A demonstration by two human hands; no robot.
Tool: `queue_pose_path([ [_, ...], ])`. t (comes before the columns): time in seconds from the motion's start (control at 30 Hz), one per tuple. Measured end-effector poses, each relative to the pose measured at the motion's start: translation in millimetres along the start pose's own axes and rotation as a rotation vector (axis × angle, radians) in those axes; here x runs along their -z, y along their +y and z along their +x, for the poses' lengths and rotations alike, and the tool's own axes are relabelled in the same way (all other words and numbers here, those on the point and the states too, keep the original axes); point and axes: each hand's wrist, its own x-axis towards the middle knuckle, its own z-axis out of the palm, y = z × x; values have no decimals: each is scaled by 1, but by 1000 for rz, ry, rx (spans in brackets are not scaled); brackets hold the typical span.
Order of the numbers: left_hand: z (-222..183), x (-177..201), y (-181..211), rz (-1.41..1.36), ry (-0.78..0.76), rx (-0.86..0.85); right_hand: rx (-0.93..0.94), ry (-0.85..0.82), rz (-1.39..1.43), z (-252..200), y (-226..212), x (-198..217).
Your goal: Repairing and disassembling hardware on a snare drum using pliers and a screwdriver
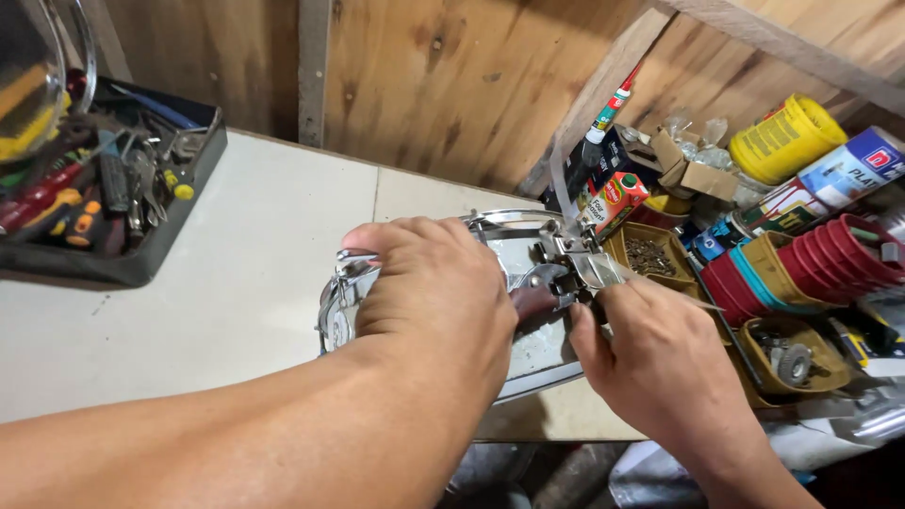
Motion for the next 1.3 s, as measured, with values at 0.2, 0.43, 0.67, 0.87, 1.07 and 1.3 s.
queue_pose_path([
  [0.2, 0, 10, 1, -1, -92, -87, -55, 28, 161, -7, 6, -6],
  [0.43, 4, -2, 10, 14, -8, 52, -43, 105, 355, -14, 11, -17],
  [0.67, 2, -1, 6, 63, 14, 82, -23, 131, 378, -1, 2, -8],
  [0.87, 1, -5, -6, 22, 40, 22, -82, 136, 403, -6, 2, -18],
  [1.07, 2, 0, -21, 31, -27, -110, -156, 110, 423, -11, 2, -26],
  [1.3, 10, -8, -35, 96, 19, -193, -139, 152, 382, -14, 2, -28],
])
